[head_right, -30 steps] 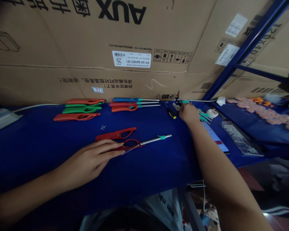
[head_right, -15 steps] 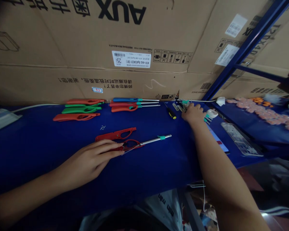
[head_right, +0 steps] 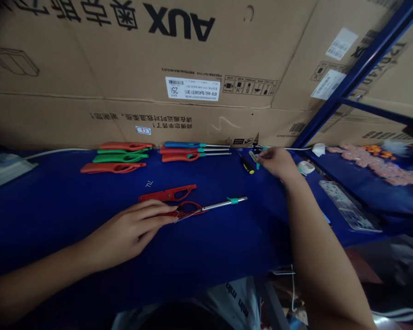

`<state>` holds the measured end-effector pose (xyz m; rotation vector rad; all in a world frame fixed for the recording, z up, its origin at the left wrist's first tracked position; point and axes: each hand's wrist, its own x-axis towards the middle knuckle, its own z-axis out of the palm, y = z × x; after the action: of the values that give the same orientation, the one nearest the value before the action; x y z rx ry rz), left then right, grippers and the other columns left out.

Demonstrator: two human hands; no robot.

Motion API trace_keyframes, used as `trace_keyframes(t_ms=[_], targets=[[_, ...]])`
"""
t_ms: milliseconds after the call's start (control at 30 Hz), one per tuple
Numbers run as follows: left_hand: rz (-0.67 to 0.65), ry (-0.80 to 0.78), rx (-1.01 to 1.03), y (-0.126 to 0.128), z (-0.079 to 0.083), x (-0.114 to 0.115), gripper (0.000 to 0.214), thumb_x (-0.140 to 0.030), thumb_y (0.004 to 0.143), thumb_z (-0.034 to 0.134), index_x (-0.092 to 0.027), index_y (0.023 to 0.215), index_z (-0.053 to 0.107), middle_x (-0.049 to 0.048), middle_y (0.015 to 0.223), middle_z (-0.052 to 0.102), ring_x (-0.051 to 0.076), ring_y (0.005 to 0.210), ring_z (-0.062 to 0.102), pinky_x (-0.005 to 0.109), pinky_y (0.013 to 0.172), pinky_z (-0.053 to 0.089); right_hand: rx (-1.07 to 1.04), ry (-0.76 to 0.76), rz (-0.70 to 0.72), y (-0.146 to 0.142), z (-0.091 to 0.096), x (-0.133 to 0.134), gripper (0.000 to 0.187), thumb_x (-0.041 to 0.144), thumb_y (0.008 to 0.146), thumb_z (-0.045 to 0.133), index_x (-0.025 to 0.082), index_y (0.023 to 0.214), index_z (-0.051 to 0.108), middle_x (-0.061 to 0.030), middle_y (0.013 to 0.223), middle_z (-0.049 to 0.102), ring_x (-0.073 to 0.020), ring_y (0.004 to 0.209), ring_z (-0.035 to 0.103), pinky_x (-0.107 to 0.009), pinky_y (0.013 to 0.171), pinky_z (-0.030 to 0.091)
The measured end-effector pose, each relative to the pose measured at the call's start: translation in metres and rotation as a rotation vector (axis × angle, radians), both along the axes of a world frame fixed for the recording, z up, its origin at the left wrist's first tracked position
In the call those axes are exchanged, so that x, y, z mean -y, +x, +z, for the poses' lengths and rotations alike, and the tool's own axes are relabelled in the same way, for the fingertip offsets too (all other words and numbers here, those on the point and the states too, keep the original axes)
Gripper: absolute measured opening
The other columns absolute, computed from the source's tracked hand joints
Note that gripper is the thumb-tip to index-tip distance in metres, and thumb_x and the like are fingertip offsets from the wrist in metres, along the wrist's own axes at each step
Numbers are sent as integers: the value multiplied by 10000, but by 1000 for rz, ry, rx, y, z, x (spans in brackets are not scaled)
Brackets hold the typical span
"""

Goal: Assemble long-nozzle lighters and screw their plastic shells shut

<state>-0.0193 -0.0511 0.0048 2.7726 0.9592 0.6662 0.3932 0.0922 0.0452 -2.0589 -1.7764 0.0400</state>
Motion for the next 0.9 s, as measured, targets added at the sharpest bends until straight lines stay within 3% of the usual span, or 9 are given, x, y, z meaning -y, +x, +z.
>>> trace_keyframes(t_ms=[100, 200, 267, 367, 500, 633, 767, 900], targets=[[2, -24, 34, 1, -1, -1, 410, -73, 934, 507, -278, 1231, 701, 15, 1282, 697, 204, 1216, 622, 394, 1050, 548, -205, -61, 236, -26, 3, 10, 162, 259, 838, 678, 139, 940, 713, -94, 884, 753, -194, 796, 724, -310, 767, 590], [-5, -44, 110, 4, -1, -2, 363, -91, 928, 534, -257, 1199, 709, 32, 1244, 707, 192, 1180, 636, 358, 1026, 555, -355, -76, 482, -62, -3, 24, 195, 355, 791, 757, 191, 881, 702, -55, 997, 729, -168, 892, 711, -292, 861, 581], [-12, -52, 155, 5, -1, -3, 335, -100, 920, 548, -241, 1173, 715, 44, 1220, 712, 189, 1149, 648, 344, 1002, 562, -599, -115, 782, -84, -11, 33, 246, 397, 781, 780, 183, 865, 694, -68, 1002, 687, -180, 900, 695, -343, 882, 576], [-25, -60, 178, 5, 0, -5, 334, -93, 905, 557, -229, 1170, 710, 53, 1199, 714, 189, 1118, 658, 347, 989, 563, -704, -140, 947, -108, -21, 43, 209, 382, 817, 762, 182, 845, 706, -54, 982, 640, -155, 870, 663, -336, 842, 570], [-34, -81, 187, 4, -2, -7, 348, -91, 919, 552, -232, 1205, 692, 52, 1190, 710, 181, 1113, 656, 336, 982, 557, -760, -268, 992, -119, -25, 51, 185, 351, 847, 739, 172, 863, 697, -36, 935, 615, -133, 780, 654, -306, 725, 586], [-38, -87, 200, 4, -4, -9, 339, -104, 940, 555, -233, 1227, 683, 54, 1183, 709, 181, 1111, 659, 323, 964, 558, -952, -352, 860, -121, -24, 54, 237, 359, 820, 773, 166, 895, 657, -29, 936, 645, -136, 759, 693, -313, 723, 611], [-45, -81, 196, 3, -5, -11, 317, -112, 962, 544, -232, 1218, 688, 53, 1182, 711, 181, 1117, 658, 325, 969, 553, -946, -301, 823, -122, -27, 51, 256, 376, 774, 815, 155, 801, 689, -48, 992, 659, -131, 798, 684, -288, 725, 601], [-51, -82, 199, 2, -5, -12, 314, -109, 962, 551, -231, 1215, 689, 51, 1179, 710, 177, 1121, 651, 324, 970, 550, -911, -267, 788, -122, -34, 46, 277, 410, 747, 827, 167, 795, 704, -25, 867, 655, -92, 642, 595, -217, 506, 515]])
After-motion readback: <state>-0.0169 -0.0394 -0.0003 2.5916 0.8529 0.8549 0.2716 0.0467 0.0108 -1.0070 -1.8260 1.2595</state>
